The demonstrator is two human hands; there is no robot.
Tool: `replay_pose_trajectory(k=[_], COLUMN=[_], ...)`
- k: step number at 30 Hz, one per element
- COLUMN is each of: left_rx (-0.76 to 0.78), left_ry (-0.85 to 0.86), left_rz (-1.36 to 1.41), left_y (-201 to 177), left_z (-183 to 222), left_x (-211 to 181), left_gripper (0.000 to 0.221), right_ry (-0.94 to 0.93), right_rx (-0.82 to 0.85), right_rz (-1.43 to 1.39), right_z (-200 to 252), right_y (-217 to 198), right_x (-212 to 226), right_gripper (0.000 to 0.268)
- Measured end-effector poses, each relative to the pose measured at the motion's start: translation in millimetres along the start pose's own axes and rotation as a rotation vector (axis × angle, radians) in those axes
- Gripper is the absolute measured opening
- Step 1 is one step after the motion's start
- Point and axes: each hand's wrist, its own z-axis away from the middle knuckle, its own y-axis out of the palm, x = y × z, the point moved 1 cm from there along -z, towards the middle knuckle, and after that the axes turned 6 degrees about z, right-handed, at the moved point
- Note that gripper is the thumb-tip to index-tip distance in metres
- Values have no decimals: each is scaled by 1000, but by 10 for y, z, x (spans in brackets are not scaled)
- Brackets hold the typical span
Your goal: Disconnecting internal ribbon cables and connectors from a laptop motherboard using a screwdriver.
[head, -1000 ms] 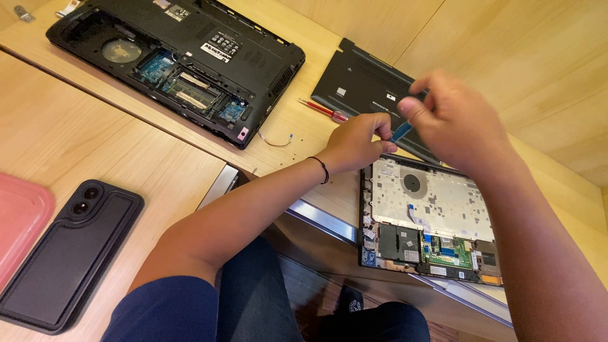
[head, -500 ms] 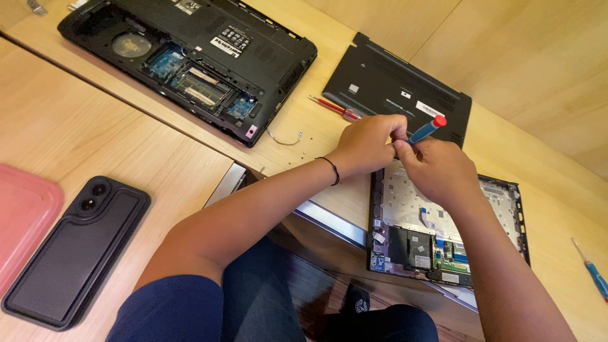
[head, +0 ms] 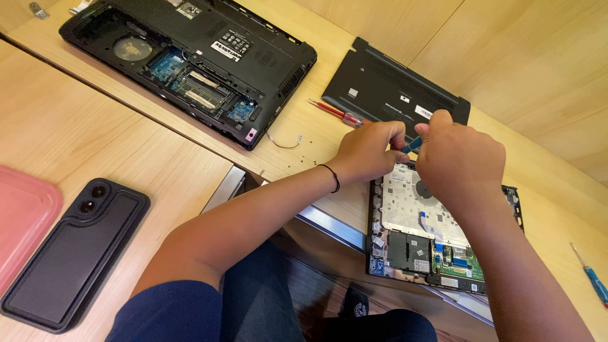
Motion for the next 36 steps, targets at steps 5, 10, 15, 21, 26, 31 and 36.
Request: replay_pose_trajectory(k=[5, 10, 15, 21, 26, 31, 36], left_rx=[-23, -24, 10, 16, 11, -8, 68], left_ry=[-14, 29, 190, 186, 148, 184, 294], left_rz=[-37, -114, 2, 144, 114, 215, 306], left_y=[-18, -46, -7, -117, -83, 25, 144], left_z=[-61, -76, -82, 79, 72, -54, -170], left_x=[57, 46, 91, 10, 32, 201, 354], left_gripper=[31, 35, 28, 18, 20, 25, 6], right_ry=[-152, -258, -410, -503, -412, -374, -589], right_rx=[195, 224, 174, 62, 124, 118, -64], right_rz=[-219, -212, -323, -196, -234, -237, -331], right_z=[-80, -140, -79, -57, -50, -91, -103], right_y=[-346, -297, -357, -382, -414, -322, -219], right_x=[-14, -81, -85, 39, 69, 26, -11], right_gripper=[13, 23, 55, 29, 13, 16, 17])
